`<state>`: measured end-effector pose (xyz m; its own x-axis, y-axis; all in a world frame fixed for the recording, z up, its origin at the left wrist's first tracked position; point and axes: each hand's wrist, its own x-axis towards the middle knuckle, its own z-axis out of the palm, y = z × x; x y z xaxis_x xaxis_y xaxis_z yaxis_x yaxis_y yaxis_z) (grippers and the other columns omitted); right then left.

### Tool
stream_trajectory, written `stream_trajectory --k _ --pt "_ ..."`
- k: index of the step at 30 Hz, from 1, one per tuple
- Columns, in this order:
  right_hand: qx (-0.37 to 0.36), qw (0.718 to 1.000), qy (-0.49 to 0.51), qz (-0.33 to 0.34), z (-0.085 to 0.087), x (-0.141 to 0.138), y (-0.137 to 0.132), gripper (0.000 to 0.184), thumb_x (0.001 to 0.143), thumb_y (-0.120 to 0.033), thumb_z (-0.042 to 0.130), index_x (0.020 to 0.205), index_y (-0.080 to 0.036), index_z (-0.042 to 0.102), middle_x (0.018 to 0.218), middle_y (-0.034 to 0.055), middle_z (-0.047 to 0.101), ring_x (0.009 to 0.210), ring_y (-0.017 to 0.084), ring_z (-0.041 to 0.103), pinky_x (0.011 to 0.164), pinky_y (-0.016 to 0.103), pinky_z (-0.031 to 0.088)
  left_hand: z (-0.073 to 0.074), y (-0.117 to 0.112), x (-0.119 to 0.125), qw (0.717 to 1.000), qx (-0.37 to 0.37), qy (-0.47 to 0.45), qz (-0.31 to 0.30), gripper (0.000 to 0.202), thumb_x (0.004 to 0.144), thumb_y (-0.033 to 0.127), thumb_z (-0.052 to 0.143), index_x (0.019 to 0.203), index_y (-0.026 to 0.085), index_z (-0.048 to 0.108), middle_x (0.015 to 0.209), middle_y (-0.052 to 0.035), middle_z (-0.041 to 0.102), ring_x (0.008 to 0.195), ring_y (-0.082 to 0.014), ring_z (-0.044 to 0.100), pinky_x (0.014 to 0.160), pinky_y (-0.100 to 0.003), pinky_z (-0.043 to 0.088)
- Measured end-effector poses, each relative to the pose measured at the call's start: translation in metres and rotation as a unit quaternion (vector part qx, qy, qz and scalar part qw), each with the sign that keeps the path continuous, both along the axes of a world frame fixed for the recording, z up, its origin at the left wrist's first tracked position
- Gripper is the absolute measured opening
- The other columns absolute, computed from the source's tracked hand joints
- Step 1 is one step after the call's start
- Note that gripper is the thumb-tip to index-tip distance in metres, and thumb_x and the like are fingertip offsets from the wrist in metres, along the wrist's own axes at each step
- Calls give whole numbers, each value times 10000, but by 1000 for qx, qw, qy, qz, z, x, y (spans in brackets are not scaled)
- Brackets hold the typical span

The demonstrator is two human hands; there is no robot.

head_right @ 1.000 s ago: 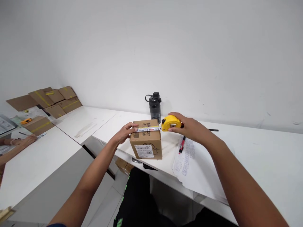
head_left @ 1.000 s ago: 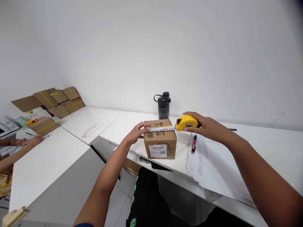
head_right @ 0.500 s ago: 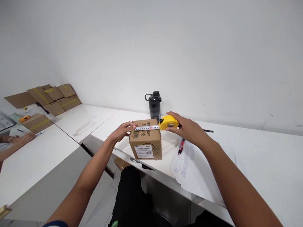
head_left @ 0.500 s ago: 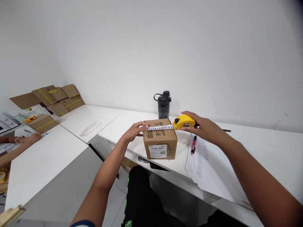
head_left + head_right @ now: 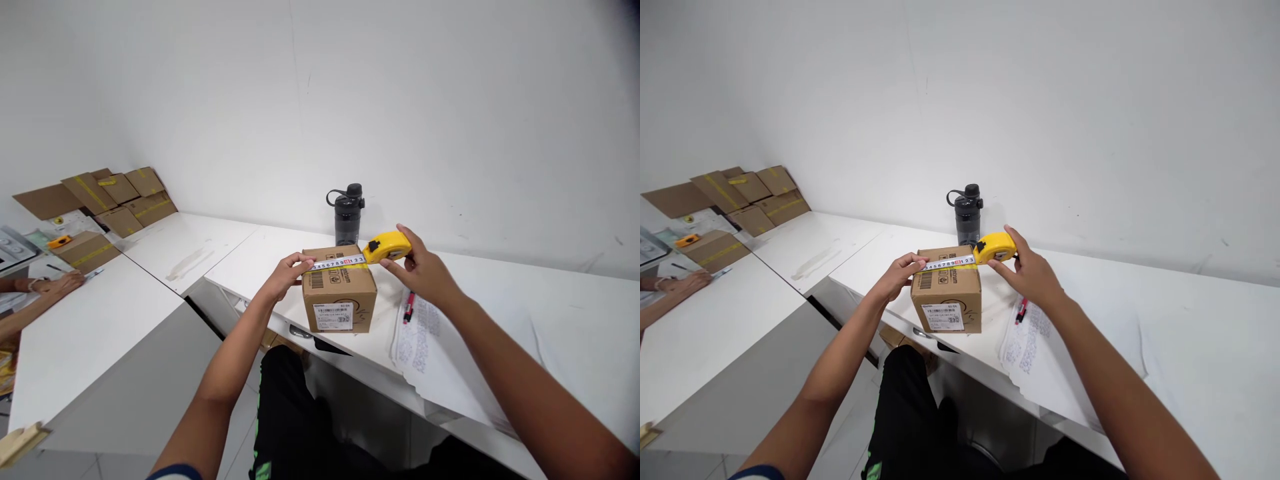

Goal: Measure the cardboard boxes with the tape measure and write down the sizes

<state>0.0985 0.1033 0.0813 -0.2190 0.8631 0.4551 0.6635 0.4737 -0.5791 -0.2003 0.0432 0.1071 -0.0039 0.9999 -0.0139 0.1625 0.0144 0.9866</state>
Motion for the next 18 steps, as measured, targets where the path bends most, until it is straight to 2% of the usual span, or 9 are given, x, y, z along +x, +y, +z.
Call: stream_trajectory --k 2,6,11,18 --pt "9 1000 14 -27 -13 -6 3 877 838 -657 466 1521 -159 232 694 7 622 580 234 596 567 331 447 -2 0 1 1000 6 -7 3 337 744 498 711 927 219 664 1178 -52 638 973 -191 580 757 -278 421" --pt "21 998 43 -47 -32 -18 9 834 858 -628 413 1505 -141 215 772 37 659 659 269 654 601 339 460 -10 2 2 999 19 -36 18 324 740 479 718 907 208 658 1050 -32 663 875 -163 584 744 -266 410" --pt "34 996 42 -70 -39 -21 8 743 889 -583 379 1474 -133 290 773 51 665 669 269 663 606 327 463 -16 5 9 992 33 -114 40 265 717 410 744 815 195 624 875 13 649 787 -136 576 727 -248 406" --pt "81 991 54 -92 -47 -14 5 712 889 -603 375 1410 -120 413 716 40 651 575 222 631 536 287 443 -16 7 19 985 31 -164 41 253 702 375 758 779 189 606 863 23 648 751 -125 583 726 -241 423"
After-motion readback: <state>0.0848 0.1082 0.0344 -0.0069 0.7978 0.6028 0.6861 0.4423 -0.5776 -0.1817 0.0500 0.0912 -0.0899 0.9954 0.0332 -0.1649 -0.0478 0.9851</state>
